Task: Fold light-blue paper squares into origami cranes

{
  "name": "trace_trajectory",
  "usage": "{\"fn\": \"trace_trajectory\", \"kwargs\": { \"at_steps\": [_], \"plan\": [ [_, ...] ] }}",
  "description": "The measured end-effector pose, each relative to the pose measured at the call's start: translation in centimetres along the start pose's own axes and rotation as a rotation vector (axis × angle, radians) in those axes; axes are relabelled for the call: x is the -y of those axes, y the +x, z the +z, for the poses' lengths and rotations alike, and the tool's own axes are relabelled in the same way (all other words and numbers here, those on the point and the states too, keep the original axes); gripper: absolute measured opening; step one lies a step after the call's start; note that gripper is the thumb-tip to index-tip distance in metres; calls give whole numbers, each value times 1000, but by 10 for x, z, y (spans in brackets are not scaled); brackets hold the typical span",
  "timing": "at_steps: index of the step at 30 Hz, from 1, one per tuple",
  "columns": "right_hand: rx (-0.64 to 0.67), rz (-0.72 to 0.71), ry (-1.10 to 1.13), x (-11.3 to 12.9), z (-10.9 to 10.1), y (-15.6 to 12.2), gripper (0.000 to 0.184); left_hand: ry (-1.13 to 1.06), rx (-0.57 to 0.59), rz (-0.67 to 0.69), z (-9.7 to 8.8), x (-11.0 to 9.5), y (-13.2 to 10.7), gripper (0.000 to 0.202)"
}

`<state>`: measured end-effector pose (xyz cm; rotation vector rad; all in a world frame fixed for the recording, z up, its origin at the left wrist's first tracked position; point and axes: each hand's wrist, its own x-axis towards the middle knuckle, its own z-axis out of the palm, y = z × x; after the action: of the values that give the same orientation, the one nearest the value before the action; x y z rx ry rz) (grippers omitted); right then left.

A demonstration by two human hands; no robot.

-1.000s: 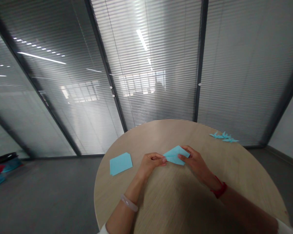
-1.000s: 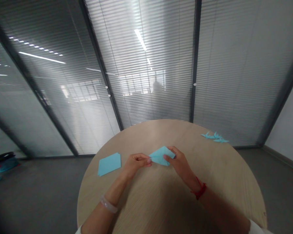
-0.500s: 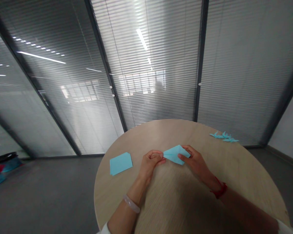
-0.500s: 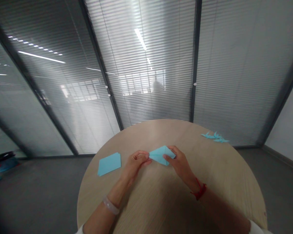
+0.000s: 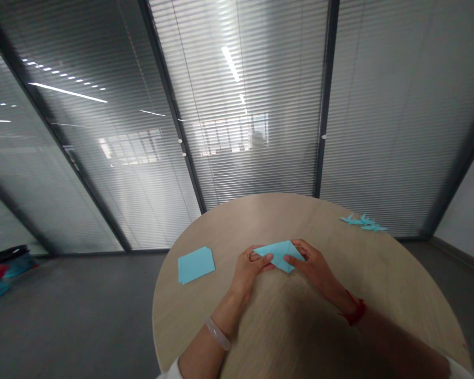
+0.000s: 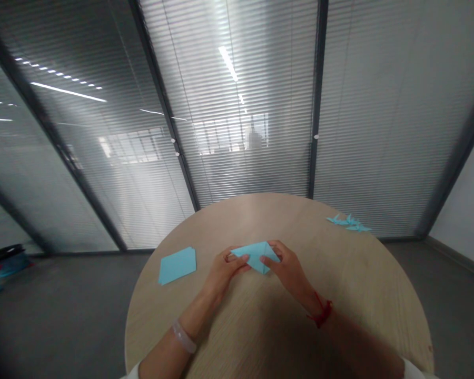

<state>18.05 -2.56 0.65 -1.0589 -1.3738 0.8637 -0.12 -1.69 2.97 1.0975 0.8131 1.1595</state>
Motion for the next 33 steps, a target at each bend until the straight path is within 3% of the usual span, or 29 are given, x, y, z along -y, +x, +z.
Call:
{"fn": "trace_trajectory", "kwargs": {
  "at_steps": [5, 9, 18, 33],
  "plan": [
    [41, 16, 25, 1, 1, 0, 40, 42, -74, 22, 0, 2, 2, 38],
    [113, 30, 44, 3, 1, 0, 36, 91, -135, 51, -1, 2, 4, 46],
    [149, 52, -30, -6, 3, 2, 35, 201, -133, 92, -2, 2, 8, 43],
    [159, 20, -83, -5, 3, 1, 28, 174, -131, 59, 2, 1, 5, 38]
  ]
}}
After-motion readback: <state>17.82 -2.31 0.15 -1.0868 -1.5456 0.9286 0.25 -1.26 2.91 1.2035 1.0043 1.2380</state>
